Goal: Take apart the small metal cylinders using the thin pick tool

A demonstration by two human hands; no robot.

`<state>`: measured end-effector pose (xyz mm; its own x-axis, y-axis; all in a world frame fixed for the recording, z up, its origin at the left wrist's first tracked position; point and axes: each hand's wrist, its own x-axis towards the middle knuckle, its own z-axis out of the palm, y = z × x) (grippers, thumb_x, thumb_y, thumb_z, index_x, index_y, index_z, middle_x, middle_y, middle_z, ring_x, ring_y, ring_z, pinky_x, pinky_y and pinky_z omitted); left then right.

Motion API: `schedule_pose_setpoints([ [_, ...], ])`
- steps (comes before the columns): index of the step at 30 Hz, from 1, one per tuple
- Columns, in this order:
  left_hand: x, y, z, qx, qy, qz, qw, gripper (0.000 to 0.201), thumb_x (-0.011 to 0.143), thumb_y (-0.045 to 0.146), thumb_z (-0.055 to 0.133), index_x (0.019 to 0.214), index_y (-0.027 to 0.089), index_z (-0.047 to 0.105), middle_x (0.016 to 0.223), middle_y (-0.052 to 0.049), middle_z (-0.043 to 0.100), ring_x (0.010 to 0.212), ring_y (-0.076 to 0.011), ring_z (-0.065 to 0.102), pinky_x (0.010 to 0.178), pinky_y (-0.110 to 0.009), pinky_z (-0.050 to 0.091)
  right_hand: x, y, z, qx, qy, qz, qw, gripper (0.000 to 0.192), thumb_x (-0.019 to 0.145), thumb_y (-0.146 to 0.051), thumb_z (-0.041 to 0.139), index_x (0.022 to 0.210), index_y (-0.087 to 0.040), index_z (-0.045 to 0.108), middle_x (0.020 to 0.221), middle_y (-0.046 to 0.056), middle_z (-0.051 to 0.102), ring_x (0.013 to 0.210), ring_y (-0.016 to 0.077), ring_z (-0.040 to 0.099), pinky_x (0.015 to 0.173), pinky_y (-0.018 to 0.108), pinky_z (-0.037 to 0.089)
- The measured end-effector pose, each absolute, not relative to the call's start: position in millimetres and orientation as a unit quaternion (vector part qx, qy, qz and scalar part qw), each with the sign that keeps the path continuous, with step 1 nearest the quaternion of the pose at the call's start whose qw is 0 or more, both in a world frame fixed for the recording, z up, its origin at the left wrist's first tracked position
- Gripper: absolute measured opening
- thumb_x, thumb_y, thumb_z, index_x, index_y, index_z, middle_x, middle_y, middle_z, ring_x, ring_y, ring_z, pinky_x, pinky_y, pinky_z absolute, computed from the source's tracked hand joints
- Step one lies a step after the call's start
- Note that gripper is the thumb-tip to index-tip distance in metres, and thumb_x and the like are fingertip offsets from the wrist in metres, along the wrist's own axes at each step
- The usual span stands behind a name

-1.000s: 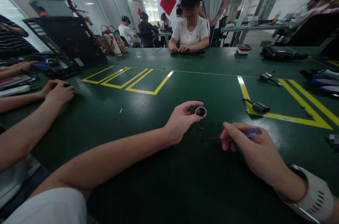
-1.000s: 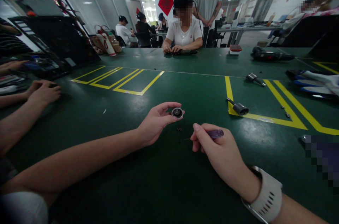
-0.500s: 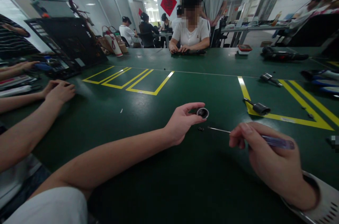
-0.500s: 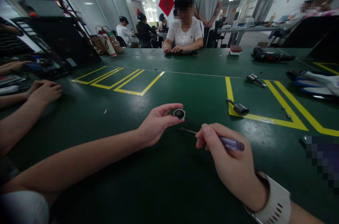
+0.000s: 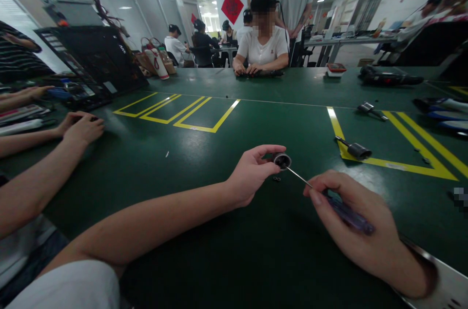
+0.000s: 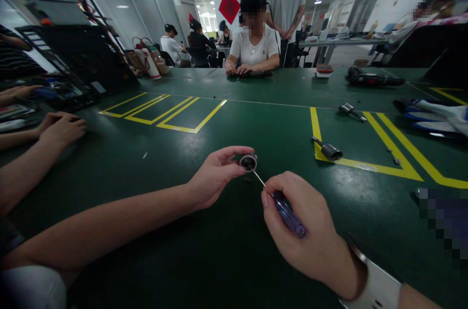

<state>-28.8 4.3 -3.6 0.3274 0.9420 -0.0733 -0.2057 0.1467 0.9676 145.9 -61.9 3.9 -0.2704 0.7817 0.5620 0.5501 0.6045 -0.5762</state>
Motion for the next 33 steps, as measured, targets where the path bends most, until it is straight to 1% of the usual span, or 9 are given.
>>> schedule_pose_setpoints([
  [3,-28,3,-2,0.496,0.382,0.437,0.646,0.034,0.065,0.004,0.065,0.097,0.016,0.063,0.095,-0.005,0.067,0.086,-0.0151,0.061,0.082,-0.033,0.046,144,-62,7,-0.399,-0.813,0.123,0.407,0.009,0.082,-0.014,0.049,0.086,-0.021,0.052,0.075,0.003,0.059,0.067,0.0170,0.057,0.058,0.030,0.045],
  [6,-27,0,0,0.500,0.382,0.448,0.635,0.030,0.065,0.005,0.066,0.094,0.015,0.063,0.091,-0.005,0.068,0.085,-0.0150,0.062,0.081,-0.032,0.047,142,-62,8,-0.380,-0.834,0.101,0.387,0.011,0.081,-0.012,0.048,0.087,-0.021,0.052,0.073,0.002,0.058,0.065,0.0171,0.056,0.057,0.030,0.045],
  [11,-25,-3,2,0.507,0.386,0.454,0.623,0.025,0.066,0.004,0.062,0.090,0.014,0.063,0.087,-0.005,0.068,0.079,-0.0139,0.063,0.077,-0.032,0.049,138,-62,7,-0.351,-0.857,0.086,0.368,0.014,0.079,-0.010,0.047,0.086,-0.021,0.050,0.075,0.004,0.058,0.067,0.0184,0.056,0.059,0.031,0.046],
  [15,-25,-3,3,0.513,0.397,0.447,0.616,0.024,0.066,0.005,0.061,0.088,0.014,0.064,0.086,-0.005,0.068,0.079,-0.0152,0.063,0.075,-0.032,0.049,138,-63,8,-0.337,-0.868,0.074,0.356,0.015,0.078,-0.008,0.047,0.086,-0.020,0.050,0.076,0.005,0.059,0.068,0.0188,0.055,0.059,0.032,0.046],
  [22,-25,-2,3,0.513,0.407,0.436,0.618,0.024,0.068,0.005,0.058,0.090,0.013,0.065,0.084,-0.006,0.068,0.079,-0.0158,0.064,0.078,-0.036,0.050,138,-66,12,-0.327,-0.877,0.053,0.347,0.011,0.078,-0.007,0.047,0.081,-0.018,0.046,0.073,0.006,0.056,0.066,0.0175,0.051,0.057,0.032,0.043],
  [26,-25,-3,3,0.512,0.408,0.434,0.620,0.024,0.069,0.005,0.058,0.090,0.013,0.065,0.086,-0.006,0.067,0.081,-0.0165,0.063,0.080,-0.037,0.050,137,-69,14,-0.322,-0.883,0.030,0.340,0.011,0.078,-0.007,0.047,0.077,-0.017,0.047,0.070,0.006,0.055,0.064,0.0169,0.049,0.055,0.031,0.040],
  [29,-25,-3,3,0.515,0.404,0.433,0.619,0.024,0.069,0.004,0.058,0.090,0.013,0.065,0.087,-0.007,0.067,0.082,-0.0166,0.063,0.080,-0.037,0.050,136,-70,15,-0.320,-0.886,0.021,0.336,0.011,0.078,-0.006,0.047,0.074,-0.017,0.047,0.068,0.006,0.054,0.062,0.0164,0.048,0.053,0.030,0.039],
  [33,-25,-2,3,0.519,0.404,0.432,0.617,0.024,0.069,0.004,0.058,0.091,0.012,0.065,0.086,-0.007,0.068,0.080,-0.0160,0.063,0.079,-0.036,0.051,135,-68,14,-0.325,-0.883,0.028,0.337,0.011,0.079,-0.006,0.046,0.075,-0.016,0.048,0.069,0.006,0.055,0.064,0.0163,0.048,0.056,0.030,0.040],
])
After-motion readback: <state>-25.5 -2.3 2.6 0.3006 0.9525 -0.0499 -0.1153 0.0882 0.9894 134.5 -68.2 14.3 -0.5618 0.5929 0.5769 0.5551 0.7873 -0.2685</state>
